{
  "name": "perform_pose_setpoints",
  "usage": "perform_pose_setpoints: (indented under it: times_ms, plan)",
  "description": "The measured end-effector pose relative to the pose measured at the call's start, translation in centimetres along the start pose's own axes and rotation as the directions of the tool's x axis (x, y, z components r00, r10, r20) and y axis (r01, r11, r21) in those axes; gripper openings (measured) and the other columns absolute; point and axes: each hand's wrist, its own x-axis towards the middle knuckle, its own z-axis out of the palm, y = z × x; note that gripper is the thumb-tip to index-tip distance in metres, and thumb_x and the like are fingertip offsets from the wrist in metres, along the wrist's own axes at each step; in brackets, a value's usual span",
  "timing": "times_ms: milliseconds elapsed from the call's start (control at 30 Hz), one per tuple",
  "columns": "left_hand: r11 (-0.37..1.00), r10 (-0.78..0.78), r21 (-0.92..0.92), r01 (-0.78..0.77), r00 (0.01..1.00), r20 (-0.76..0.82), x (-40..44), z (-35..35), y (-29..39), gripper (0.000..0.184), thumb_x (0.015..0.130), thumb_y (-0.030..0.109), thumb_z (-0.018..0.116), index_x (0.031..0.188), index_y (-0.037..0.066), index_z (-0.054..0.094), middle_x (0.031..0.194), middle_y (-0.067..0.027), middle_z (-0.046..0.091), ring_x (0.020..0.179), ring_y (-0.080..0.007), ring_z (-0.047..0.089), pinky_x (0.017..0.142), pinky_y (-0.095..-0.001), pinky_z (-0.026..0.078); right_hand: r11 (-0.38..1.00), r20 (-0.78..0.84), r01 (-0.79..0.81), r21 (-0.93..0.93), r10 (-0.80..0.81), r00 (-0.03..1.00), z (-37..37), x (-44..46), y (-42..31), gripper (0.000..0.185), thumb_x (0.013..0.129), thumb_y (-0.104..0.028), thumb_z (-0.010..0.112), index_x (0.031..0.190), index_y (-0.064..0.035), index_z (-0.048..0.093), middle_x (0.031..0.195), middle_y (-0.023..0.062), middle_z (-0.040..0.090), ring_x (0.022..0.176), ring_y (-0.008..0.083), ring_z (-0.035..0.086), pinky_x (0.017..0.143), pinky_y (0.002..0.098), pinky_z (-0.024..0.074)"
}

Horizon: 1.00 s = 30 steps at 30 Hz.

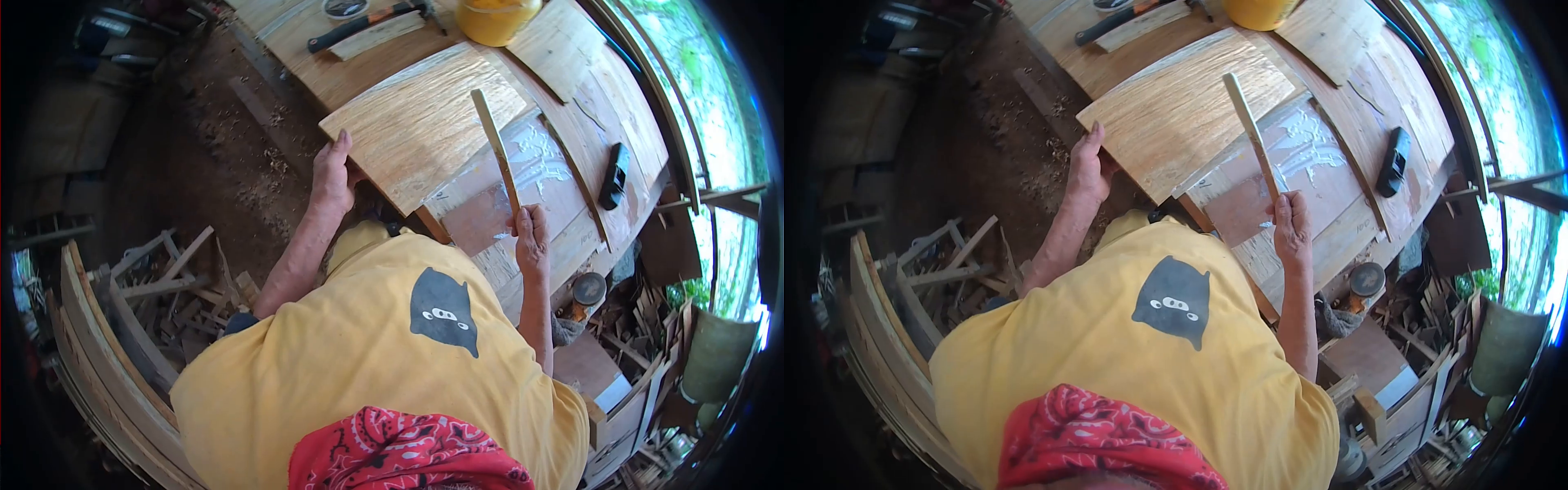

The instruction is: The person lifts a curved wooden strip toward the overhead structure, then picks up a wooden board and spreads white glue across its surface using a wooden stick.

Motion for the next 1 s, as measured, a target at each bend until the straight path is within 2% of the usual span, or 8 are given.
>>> perform_pose_setpoints:
  times_ms: [33, 133, 300, 400, 533, 633, 867, 1000]
  plan:
    - [1.0, -0.016, -0.003, 0.016, 1.0, 0.022, 0.0, -0.4, 0.3, 0.048, 0.101, 0.043, 0.057, 0.132, 0.006, 0.053, 0.119, -0.0073, 0.064, 0.102, -0.0177, 0.066, 0.078, -0.0332, 0.058, 1.0, 0.046, 0.004, -0.002, -0.004, 0.999, 0.9, -0.1, -0.7, 0.018, 0.107, -0.019, 0.049, 0.098, -0.005, 0.057, 0.084, 0.0017, 0.06, 0.073, 0.0086, 0.048, 0.068, 0.0262, 0.0431]
    - [0.997, 0.064, -0.039, -0.062, 0.997, 0.05, 0.3, 0.3, 1.1, 0.046, 0.103, 0.042, 0.053, 0.132, 0.006, 0.053, 0.117, -0.0073, 0.064, 0.101, -0.0178, 0.066, 0.078, -0.0351, 0.059, 0.998, 0.143, 0.048, -0.042, -0.042, 0.989, 3.6, -0.4, -2.7, 0.015, 0.105, -0.017, 0.051, 0.102, -0.0037, 0.057, 0.088, 0.0021, 0.059, 0.078, 0.0095, 0.049, 0.072, 0.0267, 0.0437]
    - [0.989, 0.146, 0.023, -0.149, 0.984, 0.1, 0.5, 1.0, 2.0, 0.046, 0.105, 0.04, 0.049, 0.127, 0.001, 0.058, 0.112, -0.0089, 0.065, 0.094, -0.016, 0.068, 0.069, -0.0307, 0.062, 0.952, 0.166, 0.197, -0.236, -0.16, 0.973, 5.9, 0.5, -5.7, 0.013, 0.102, -0.012, 0.057, 0.108, -0.0006, 0.057, 0.093, 0.0043, 0.059, 0.089, 0.013, 0.053, 0.081, 0.029, 0.046]
    - [0.986, 0.166, 0.024, -0.167, 0.985, 0.054, 0.5, 0.9, 1.6, 0.045, 0.105, 0.042, 0.05, 0.118, 0.001, 0.063, 0.101, -0.0057, 0.069, 0.081, -0.0099, 0.067, 0.056, -0.0254, 0.059, 0.927, 0.166, 0.241, -0.287, -0.199, 0.966, 6.9, 0.9, -8.2, 0.012, 0.1, -0.009, 0.058, 0.108, -0.0004, 0.057, 0.093, 0.0064, 0.061, 0.089, 0.0151, 0.056, 0.082, 0.0306, 0.0478]
    - [0.987, 0.163, -0.028, -0.161, 0.985, 0.054, 0.1, 1.3, 1.5, 0.045, 0.105, 0.043, 0.049, 0.117, 0.002, 0.063, 0.099, -0.0048, 0.068, 0.079, -0.0093, 0.066, 0.056, -0.0256, 0.059, 0.888, 0.193, 0.336, -0.313, -0.287, 0.938, 8.2, 0.8, -8.7, 0.012, 0.096, -0.005, 0.063, 0.105, 0.0, 0.057, 0.091, 0.015, 0.063, 0.082, 0.0276, 0.062, 0.075, 0.0356, 0.0504]
    - [0.987, 0.158, -0.031, -0.156, 0.986, 0.046, 0.0, 1.1, 1.2, 0.044, 0.105, 0.043, 0.05, 0.114, 0.003, 0.064, 0.097, -0.004, 0.068, 0.077, -0.0088, 0.065, 0.055, -0.0256, 0.058, 0.838, 0.224, 0.359, -0.412, -0.289, 0.931, 8.5, -0.4, -8.9, 0.012, 0.095, -0.004, 0.063, 0.104, -0.0005, 0.056, 0.09, 0.0175, 0.061, 0.081, 0.0319, 0.062, 0.074, 0.038, 0.0504]
    - [0.992, 0.127, -0.025, -0.127, 0.992, 0.019, 0.3, 0.6, 0.6, 0.04, 0.105, 0.042, 0.051, 0.106, 0.005, 0.066, 0.092, -0.0018, 0.067, 0.074, -0.0076, 0.063, 0.052, -0.0245, 0.054, 0.854, 0.304, 0.251, -0.455, -0.116, 0.945, 2.9, -5.8, -8.5, 0.014, 0.094, 0.0, 0.062, 0.105, -0.0003, 0.053, 0.087, 0.0164, 0.057, 0.076, 0.0304, 0.059, 0.07, 0.038, 0.0486]
    - [0.992, 0.13, -0.001, -0.13, 0.992, 0.01, -0.2, 0.8, 1.0, 0.038, 0.105, 0.039, 0.051, 0.108, 0.004, 0.066, 0.093, -0.0027, 0.068, 0.074, -0.0084, 0.064, 0.054, -0.0254, 0.056, 0.831, 0.287, 0.295, -0.471, -0.172, 0.942, 4.1, -4.3, -7.9, 0.014, 0.093, -0.001, 0.063, 0.103, -0.0001, 0.054, 0.086, 0.0167, 0.058, 0.075, 0.0305, 0.059, 0.068, 0.0375, 0.0487]
